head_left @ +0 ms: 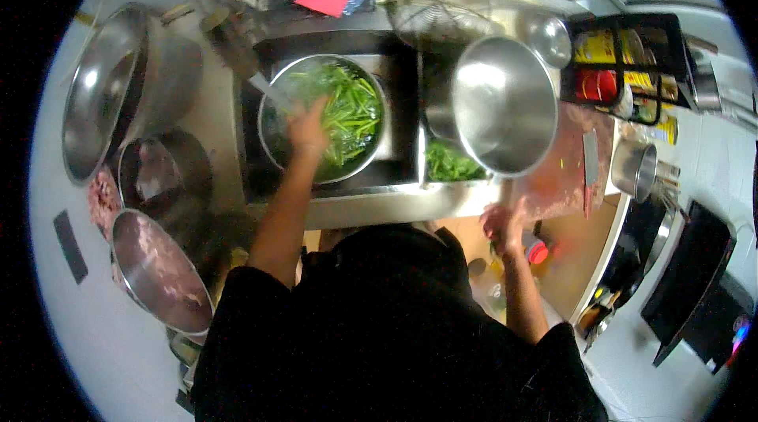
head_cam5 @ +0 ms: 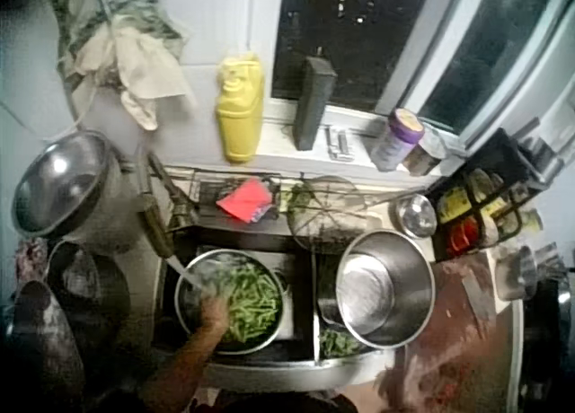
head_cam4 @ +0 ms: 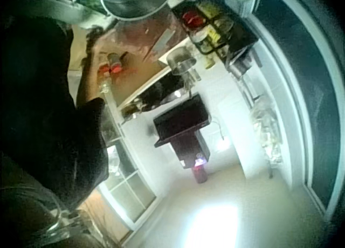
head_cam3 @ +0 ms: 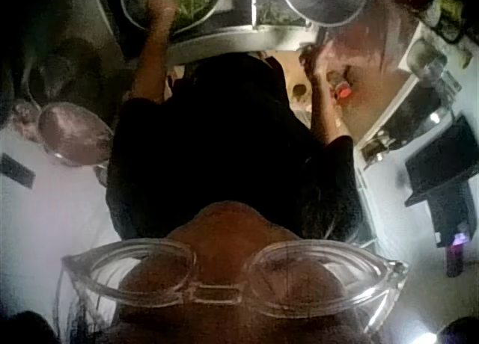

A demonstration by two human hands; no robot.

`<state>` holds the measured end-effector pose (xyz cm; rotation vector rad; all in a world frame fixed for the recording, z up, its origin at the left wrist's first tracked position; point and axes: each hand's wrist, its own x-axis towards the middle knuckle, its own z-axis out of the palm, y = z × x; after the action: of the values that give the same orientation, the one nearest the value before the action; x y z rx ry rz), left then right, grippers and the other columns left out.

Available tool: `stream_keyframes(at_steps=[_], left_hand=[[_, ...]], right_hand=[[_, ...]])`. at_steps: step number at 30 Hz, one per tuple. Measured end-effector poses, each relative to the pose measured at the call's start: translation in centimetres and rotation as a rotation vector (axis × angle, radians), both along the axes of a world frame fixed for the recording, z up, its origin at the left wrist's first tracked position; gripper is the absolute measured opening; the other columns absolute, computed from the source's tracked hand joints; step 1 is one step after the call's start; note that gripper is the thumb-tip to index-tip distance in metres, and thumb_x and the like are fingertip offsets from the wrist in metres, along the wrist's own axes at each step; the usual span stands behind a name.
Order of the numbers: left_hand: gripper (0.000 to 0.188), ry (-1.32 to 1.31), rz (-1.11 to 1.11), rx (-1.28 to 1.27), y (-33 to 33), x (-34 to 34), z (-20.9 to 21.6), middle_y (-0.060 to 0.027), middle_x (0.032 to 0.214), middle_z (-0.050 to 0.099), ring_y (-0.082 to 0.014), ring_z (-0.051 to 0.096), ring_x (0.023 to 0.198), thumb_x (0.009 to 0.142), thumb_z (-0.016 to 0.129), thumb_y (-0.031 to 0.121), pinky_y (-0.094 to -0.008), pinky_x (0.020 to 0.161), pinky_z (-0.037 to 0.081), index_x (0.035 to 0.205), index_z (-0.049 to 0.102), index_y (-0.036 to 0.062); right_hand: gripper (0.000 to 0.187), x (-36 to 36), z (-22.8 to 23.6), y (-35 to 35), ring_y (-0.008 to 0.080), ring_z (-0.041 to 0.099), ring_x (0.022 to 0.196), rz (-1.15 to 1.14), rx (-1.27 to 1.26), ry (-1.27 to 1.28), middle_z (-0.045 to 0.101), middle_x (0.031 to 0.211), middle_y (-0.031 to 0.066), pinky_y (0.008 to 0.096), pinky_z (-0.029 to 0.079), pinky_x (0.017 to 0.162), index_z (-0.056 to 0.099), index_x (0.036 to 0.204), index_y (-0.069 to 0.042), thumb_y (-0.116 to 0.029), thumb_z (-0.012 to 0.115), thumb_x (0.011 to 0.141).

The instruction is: The person washes leafy green vegetables in a bowl of water under a running faucet, transfers them to a tray and another bowl, and rinses out the metal bowl.

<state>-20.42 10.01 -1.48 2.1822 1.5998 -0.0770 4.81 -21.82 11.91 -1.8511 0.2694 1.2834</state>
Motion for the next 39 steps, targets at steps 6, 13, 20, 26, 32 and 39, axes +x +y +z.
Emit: stream_keyframes(at_steps=[6,13,20,26,32,39], left_hand=[[0.067,-0.525,0.098,-0.044,0.6,-3.5,2.2,-0.0196,0.116,0.047,-0.0346,0.046,0.108,0.055,0.072,0.004,-0.0376,0.092,0.038,0.117,0.047,0.0072],[0.087,-0.717,0.115,-0.048,0.2,-4.8,5.3,-0.016,0.13,0.037,-0.0267,0.036,0.121,0.061,0.076,0.012,-0.0354,0.101,0.028,0.133,0.028,0.005],[0.08,-0.533,0.761,-0.417,-0.3,-3.0,-0.2,-0.0219,0.133,0.035,-0.0343,0.037,0.122,0.079,0.052,0.052,-0.0405,0.098,0.032,0.14,0.015,0.0141],[0.077,-0.037,0.527,-0.365,-0.1,-2.1,-12.6,-0.0227,0.124,0.045,-0.037,0.047,0.111,0.08,0.047,0.057,-0.0429,0.089,0.04,0.134,0.028,0.0054],[0.06,-0.194,0.639,-0.426,1.0,-3.3,-11.0,-0.0215,0.12,0.048,-0.0339,0.049,0.109,0.082,0.05,0.044,-0.0423,0.089,0.04,0.125,0.041,0.0029],[0.048,-0.574,0.677,-0.335,0.1,-4.4,-1.8,-0.0147,0.125,0.047,-0.0266,0.046,0.113,0.084,0.053,0.026,-0.0356,0.094,0.036,0.127,0.042,0.0077]], right_hand=[[0.066,-5.2,-1.0,9.6,0.0088,0.042,0.047,0.478,0.216,-0.109,0.056,0.062,0.005,0.0215,0.032,0.043,0.058,0.083,-0.004,-0.059,0.021,0.089],[0.049,-12.2,-6.3,26.3,0.036,0.046,0.109,0.923,0.578,-0.766,0.047,0.116,0.0242,0.0395,0.036,0.092,0.048,0.115,-0.001,-0.034,0.059,0.081],[0.107,-12.9,-16.0,29.7,0.0386,0.019,0.13,1.109,0.226,-0.739,0.013,0.141,0.0251,0.0439,0.027,0.102,-0.004,0.14,-0.015,-0.045,0.069,0.068],[0.099,-13.8,-22.0,30.5,0.0346,0.039,0.119,1.332,-0.08,-0.613,0.036,0.133,0.0181,0.0444,0.038,0.093,0.004,0.139,-0.014,-0.037,0.07,0.069],[0.077,-13.6,-19.2,31.7,0.0315,0.056,0.099,1.143,-0.084,-0.772,0.051,0.117,0.0181,0.0407,0.046,0.083,0.04,0.127,-0.008,-0.029,0.076,0.062],[0.05,-14.1,-10.0,29.4,0.0373,0.053,0.09,0.736,0.501,-0.929,0.052,0.097,0.017,0.0402,0.044,0.079,0.052,0.101,-0.006,-0.001,0.07,0.054]])
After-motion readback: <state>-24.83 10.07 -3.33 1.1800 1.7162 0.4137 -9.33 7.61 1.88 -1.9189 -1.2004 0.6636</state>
